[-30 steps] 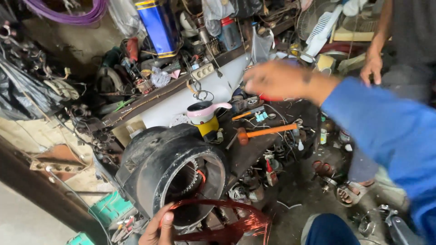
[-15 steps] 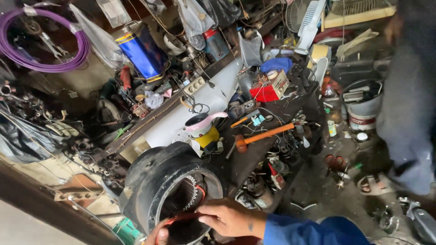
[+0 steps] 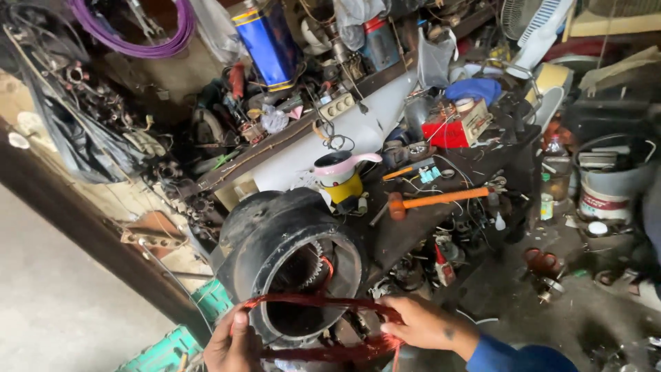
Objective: Preparing and shaping copper wire windings to be placed into a motor stator during a repair process.
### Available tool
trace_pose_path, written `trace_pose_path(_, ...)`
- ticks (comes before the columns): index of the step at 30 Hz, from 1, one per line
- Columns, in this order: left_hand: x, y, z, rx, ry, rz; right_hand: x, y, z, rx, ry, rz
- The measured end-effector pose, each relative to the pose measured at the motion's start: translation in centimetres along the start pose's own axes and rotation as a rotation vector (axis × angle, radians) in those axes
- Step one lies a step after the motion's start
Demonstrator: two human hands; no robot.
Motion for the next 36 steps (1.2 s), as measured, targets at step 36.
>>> trace_pose_path(36, 4.8, 2.4, -0.2, 0.509, 0.063, -0.451, 5.2, -2.9, 4.5, 0.08, 0.729, 0.109)
Point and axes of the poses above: each hand's wrist, its own z-axis towards the middle knuckle, its own y-axis out of the back of the hand, x = y × z, the point moved 1 cm from there along z, towards the middle knuckle, and after that the axes turned 13 degrees about z, right-handed, at the moved point
